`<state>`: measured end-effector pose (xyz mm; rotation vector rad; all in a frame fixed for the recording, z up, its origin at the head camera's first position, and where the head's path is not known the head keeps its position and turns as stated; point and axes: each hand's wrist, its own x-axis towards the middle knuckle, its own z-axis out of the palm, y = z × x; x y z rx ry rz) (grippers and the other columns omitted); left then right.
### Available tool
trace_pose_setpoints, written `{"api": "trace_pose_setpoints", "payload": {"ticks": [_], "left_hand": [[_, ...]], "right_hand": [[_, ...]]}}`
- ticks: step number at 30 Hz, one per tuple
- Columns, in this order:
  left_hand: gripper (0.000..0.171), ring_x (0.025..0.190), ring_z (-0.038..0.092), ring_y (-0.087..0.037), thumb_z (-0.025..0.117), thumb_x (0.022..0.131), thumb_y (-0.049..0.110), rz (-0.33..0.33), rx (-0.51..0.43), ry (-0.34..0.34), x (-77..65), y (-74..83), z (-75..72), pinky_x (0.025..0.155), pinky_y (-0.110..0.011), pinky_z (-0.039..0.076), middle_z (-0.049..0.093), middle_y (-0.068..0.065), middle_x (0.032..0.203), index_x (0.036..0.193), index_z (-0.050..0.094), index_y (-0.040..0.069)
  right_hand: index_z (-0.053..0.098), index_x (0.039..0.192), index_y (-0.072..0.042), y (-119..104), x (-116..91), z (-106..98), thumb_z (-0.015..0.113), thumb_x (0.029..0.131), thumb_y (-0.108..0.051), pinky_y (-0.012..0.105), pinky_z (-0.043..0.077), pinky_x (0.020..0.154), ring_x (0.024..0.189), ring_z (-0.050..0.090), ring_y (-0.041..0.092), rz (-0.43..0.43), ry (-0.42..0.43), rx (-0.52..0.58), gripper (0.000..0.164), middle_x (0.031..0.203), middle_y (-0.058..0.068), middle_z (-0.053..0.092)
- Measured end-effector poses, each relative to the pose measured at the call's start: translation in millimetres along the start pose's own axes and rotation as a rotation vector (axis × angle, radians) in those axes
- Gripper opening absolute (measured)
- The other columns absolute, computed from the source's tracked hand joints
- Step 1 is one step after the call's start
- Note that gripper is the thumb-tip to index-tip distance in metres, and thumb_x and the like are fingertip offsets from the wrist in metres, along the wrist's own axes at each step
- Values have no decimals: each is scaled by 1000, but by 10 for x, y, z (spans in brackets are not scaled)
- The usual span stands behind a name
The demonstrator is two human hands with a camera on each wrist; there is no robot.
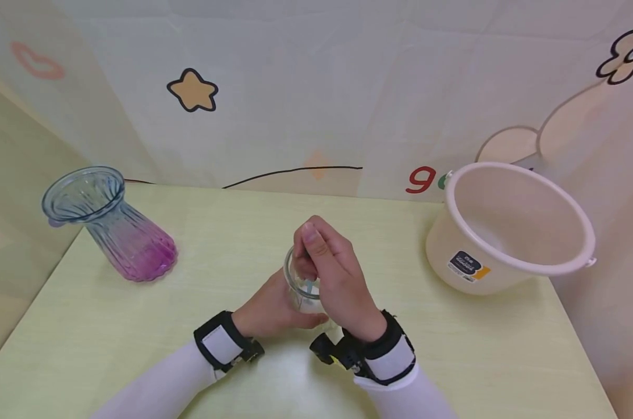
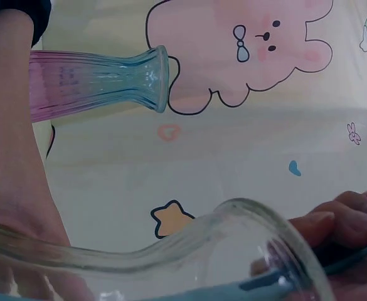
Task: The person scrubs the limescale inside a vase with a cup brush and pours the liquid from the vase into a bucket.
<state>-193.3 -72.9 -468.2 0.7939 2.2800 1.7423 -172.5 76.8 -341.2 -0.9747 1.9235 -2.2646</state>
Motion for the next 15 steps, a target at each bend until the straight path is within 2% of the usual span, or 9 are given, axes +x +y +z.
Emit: {"api": "trace_pose_setpoints", "payload": {"ticks": [7, 15], "left_hand": [[86, 118, 58, -10, 95, 71, 19, 4, -3, 2, 6, -1, 1, 104, -33, 51, 58, 11, 128, 138, 42, 34], [91, 120, 59, -10, 94, 73, 18, 14, -21, -12, 2, -2, 1, 106, -35, 50, 58, 13, 132, 143, 39, 38]], "right_hand": [[51, 93, -2, -13, -9, -5, 30, 113, -14, 30, 33, 59, 64, 34, 22, 38, -43, 26, 32, 72, 5, 35], [52, 88, -7, -22, -18, -34, 30, 113, -18, 31, 30, 60, 64, 30, 23, 104, -7, 28, 35, 71, 3, 32]]}}
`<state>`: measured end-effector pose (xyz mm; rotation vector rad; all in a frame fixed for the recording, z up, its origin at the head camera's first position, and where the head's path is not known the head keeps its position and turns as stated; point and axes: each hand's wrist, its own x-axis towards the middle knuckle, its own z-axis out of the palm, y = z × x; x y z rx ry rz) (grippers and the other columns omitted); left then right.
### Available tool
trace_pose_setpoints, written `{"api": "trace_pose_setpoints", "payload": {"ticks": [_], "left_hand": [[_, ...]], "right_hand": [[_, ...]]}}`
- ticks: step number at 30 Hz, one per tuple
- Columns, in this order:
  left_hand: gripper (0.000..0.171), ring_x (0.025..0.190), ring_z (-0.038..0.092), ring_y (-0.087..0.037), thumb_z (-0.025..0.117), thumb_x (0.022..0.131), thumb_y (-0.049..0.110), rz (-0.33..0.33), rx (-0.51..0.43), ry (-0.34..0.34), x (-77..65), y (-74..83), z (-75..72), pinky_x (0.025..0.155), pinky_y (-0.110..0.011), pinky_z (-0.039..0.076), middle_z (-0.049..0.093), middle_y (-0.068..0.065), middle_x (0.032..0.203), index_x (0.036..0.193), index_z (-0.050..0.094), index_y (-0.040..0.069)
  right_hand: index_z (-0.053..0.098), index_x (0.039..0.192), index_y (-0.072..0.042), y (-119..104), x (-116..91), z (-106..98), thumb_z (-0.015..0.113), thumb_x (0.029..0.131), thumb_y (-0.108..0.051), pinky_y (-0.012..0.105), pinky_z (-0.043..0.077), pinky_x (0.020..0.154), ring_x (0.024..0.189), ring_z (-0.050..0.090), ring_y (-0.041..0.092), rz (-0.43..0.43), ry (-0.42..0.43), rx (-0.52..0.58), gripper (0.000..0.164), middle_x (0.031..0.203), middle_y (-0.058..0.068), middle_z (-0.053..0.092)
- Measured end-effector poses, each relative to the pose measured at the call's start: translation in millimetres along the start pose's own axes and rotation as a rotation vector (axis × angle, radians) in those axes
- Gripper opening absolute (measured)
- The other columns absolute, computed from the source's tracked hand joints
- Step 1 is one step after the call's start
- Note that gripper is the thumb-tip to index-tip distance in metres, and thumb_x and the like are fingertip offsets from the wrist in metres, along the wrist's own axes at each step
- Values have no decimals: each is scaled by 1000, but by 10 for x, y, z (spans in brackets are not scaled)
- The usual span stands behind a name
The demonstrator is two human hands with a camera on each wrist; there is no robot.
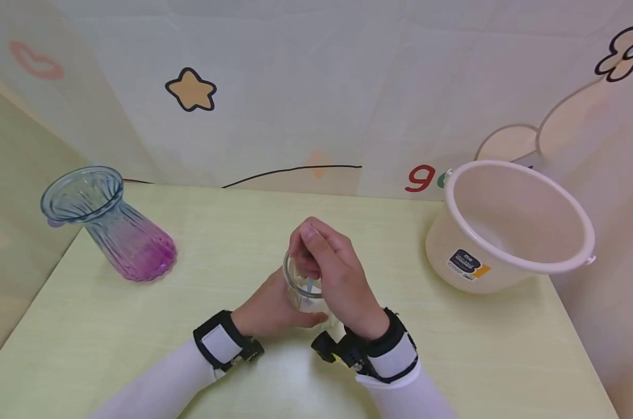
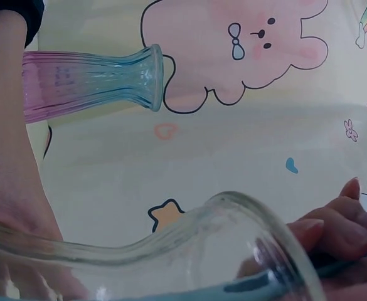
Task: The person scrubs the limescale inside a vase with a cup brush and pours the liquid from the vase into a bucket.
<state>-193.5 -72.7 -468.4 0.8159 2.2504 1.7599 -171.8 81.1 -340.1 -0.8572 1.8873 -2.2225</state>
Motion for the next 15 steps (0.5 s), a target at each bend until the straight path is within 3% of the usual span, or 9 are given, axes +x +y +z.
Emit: {"api": "trace_pose_setpoints", "payload": {"ticks": [5, 15], "left_hand": [[89, 116, 60, -11, 94, 73, 21, -23, 13, 1, -12, 0, -2, 103, -35, 51, 60, 8, 131, 142, 39, 37], [96, 115, 58, -14, 95, 72, 31, -78, 73, 25, -23, 5, 2, 98, -34, 51, 57, 8, 130, 148, 37, 24]], "right_hand": [[43, 78, -7, 3, 9, -8, 29, 112, -18, 35, 25, 61, 62, 28, 23, -14, 44, 37, 38, 68, 3, 27], [37, 76, -10, -100, -24, -126, 31, 111, -23, 36, 23, 60, 60, 27, 19, -206, 107, 150, 38, 65, 2, 24]]}}
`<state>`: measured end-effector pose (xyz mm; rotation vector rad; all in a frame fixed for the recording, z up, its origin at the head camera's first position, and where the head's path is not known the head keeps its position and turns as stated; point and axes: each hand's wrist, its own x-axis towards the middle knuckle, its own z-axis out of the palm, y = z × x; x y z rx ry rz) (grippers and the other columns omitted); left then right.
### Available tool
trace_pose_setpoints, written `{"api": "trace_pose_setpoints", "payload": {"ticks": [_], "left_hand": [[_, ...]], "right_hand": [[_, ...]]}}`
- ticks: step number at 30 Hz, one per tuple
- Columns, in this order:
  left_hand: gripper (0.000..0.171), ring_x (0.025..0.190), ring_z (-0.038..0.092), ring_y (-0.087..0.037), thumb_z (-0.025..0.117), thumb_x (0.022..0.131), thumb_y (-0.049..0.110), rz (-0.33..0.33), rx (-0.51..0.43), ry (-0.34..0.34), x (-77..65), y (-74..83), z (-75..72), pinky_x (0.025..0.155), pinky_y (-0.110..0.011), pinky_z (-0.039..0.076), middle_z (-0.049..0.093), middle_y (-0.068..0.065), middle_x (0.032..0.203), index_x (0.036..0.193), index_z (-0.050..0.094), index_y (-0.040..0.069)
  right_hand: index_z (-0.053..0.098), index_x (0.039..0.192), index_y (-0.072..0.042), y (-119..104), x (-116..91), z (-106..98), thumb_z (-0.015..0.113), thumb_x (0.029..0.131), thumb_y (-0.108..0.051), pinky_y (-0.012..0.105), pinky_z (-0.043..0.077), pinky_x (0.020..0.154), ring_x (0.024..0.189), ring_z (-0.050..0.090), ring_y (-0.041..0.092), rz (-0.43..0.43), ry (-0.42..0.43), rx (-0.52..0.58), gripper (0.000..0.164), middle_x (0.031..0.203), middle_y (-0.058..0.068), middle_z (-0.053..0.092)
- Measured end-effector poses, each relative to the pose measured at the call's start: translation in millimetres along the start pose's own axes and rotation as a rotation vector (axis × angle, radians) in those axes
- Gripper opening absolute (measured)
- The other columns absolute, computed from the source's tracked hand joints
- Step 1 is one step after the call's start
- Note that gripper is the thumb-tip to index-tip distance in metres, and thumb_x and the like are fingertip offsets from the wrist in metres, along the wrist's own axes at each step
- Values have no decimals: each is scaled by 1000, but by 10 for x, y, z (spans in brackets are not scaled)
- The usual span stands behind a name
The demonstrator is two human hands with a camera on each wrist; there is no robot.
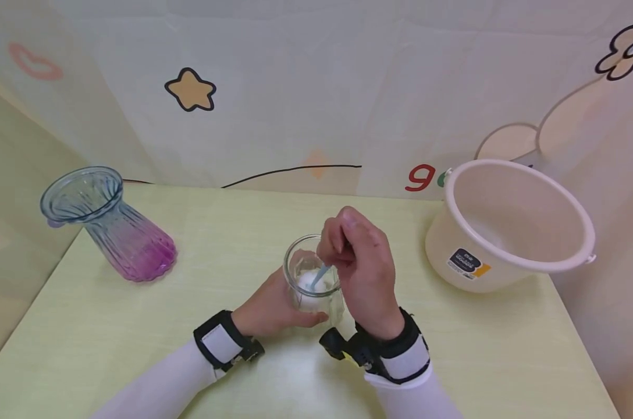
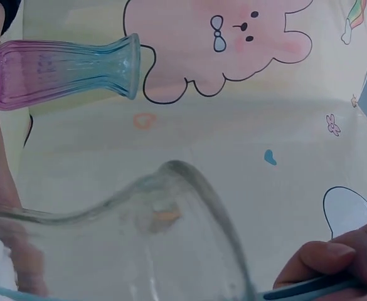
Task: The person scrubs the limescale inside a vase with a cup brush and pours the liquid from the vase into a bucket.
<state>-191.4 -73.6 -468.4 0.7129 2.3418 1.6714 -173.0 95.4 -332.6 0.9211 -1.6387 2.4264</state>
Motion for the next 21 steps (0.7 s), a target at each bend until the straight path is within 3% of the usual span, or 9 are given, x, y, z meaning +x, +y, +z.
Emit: {"api": "trace_pose_setpoints", "payload": {"ticks": [10, 14, 21], "left_hand": [[85, 115, 59, -14, 96, 71, 29, 1, -17, 12, -5, -5, 14, 95, -32, 54, 56, 8, 131, 136, 42, 33], [86, 114, 59, -15, 96, 71, 29, -1, -23, 9, -4, -14, 10, 94, -32, 54, 56, 8, 131, 137, 42, 32], [93, 115, 58, -15, 96, 71, 30, 3, -20, 2, -2, 4, 1, 95, -33, 53, 57, 8, 129, 145, 39, 29]], "right_hand": [[34, 78, -7, -137, -4, -72, 25, 110, -15, 35, 21, 61, 60, 27, 17, -146, 8, 188, 34, 67, 1, 23], [32, 79, -7, -116, -4, -36, 25, 110, -15, 35, 21, 62, 60, 26, 18, -139, 2, 200, 33, 68, 1, 23], [34, 79, -10, -51, 1, 31, 34, 111, -23, 36, 22, 62, 61, 26, 18, -63, 45, 122, 35, 68, 1, 22]]}}
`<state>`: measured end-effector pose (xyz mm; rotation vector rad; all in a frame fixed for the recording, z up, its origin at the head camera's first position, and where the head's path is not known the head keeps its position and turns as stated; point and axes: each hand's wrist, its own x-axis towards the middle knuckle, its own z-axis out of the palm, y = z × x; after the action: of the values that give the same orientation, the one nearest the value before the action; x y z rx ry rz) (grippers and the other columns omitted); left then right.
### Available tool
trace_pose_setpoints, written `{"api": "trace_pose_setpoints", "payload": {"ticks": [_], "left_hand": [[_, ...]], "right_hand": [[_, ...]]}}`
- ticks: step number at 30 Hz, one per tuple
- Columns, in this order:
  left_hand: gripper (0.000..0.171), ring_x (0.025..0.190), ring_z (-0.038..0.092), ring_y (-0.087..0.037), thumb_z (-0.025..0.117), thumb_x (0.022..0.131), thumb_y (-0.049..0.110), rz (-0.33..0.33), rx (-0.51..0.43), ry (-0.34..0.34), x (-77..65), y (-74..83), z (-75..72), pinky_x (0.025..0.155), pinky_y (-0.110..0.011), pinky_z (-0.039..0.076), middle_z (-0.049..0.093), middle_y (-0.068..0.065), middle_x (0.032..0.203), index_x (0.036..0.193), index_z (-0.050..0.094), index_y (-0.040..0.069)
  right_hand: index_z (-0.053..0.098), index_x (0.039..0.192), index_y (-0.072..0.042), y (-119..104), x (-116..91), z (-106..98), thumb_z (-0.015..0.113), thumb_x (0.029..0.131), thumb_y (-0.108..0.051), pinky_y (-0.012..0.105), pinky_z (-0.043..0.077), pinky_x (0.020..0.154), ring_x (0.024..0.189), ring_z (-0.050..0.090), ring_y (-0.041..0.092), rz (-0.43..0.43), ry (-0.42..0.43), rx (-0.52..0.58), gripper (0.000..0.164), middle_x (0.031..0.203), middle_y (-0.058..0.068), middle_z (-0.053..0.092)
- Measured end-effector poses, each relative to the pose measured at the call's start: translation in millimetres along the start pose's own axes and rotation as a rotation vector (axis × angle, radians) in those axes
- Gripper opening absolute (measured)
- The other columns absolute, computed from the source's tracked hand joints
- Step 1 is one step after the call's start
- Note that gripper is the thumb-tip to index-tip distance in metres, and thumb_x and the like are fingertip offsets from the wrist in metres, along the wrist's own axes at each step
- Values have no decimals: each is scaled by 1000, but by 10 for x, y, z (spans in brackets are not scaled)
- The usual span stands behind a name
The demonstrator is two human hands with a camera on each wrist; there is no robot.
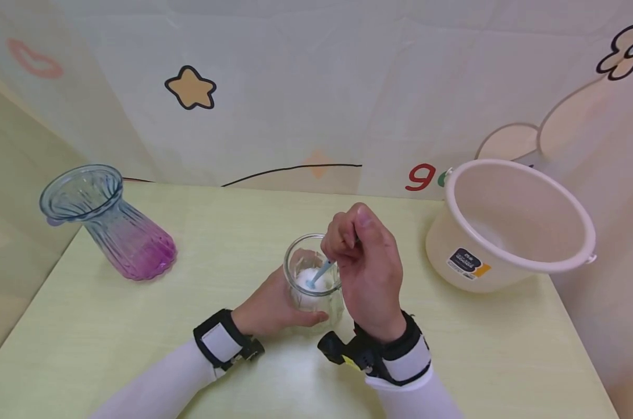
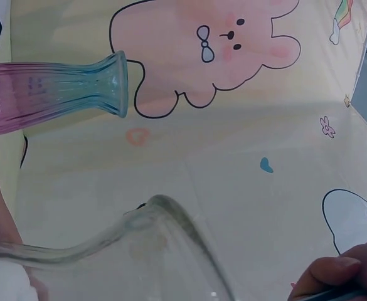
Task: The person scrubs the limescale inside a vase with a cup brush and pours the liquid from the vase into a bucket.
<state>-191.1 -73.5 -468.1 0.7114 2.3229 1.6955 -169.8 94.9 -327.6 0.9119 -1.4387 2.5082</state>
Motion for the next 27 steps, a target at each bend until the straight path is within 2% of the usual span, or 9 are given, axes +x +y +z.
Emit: {"api": "trace_pose_setpoints", "payload": {"ticks": [4, 6, 12, 17, 23, 27], "left_hand": [[96, 114, 58, -15, 96, 72, 30, 6, -8, -5, 4, 5, -6, 95, -34, 52, 59, 6, 129, 148, 37, 25], [97, 114, 59, -14, 96, 72, 30, 5, -15, -9, 5, 0, -7, 97, -34, 51, 60, 4, 130, 149, 36, 27], [92, 113, 60, -13, 95, 72, 25, 37, -33, -25, 21, -8, -4, 100, -35, 51, 62, 5, 129, 143, 37, 37], [91, 114, 60, -12, 95, 73, 23, 44, -48, -37, 38, -6, -1, 103, -36, 50, 61, 7, 129, 142, 38, 38], [91, 115, 59, -11, 95, 73, 24, 34, -44, -35, 32, -9, -2, 104, -36, 50, 61, 7, 130, 142, 37, 39], [91, 114, 60, -13, 95, 73, 24, 29, -52, -32, 22, -8, -4, 102, -36, 50, 62, 3, 129, 142, 37, 38]], "right_hand": [[33, 77, -11, 70, 6, 6, 37, 111, -27, 36, 20, 63, 61, 24, 17, 30, 38, -23, 37, 68, 1, 22], [32, 77, -11, 115, 4, 12, 36, 112, -27, 36, 20, 63, 62, 24, 17, 51, 40, -48, 38, 68, 1, 22], [35, 79, -10, 210, -17, 65, 28, 112, -22, 38, 23, 67, 66, 29, 20, 168, -8, -177, 36, 71, 3, 27], [42, 81, -11, 197, -27, 70, 29, 111, -19, 40, 25, 69, 70, 33, 22, 233, -26, -190, 34, 74, 3, 31], [43, 80, -11, 186, -19, 62, 29, 111, -18, 42, 24, 69, 69, 32, 22, 258, -37, -188, 35, 74, 3, 30], [40, 78, -11, 201, -11, 54, 29, 110, -18, 41, 23, 68, 67, 30, 21, 233, 7, -177, 35, 71, 3, 29]]}}
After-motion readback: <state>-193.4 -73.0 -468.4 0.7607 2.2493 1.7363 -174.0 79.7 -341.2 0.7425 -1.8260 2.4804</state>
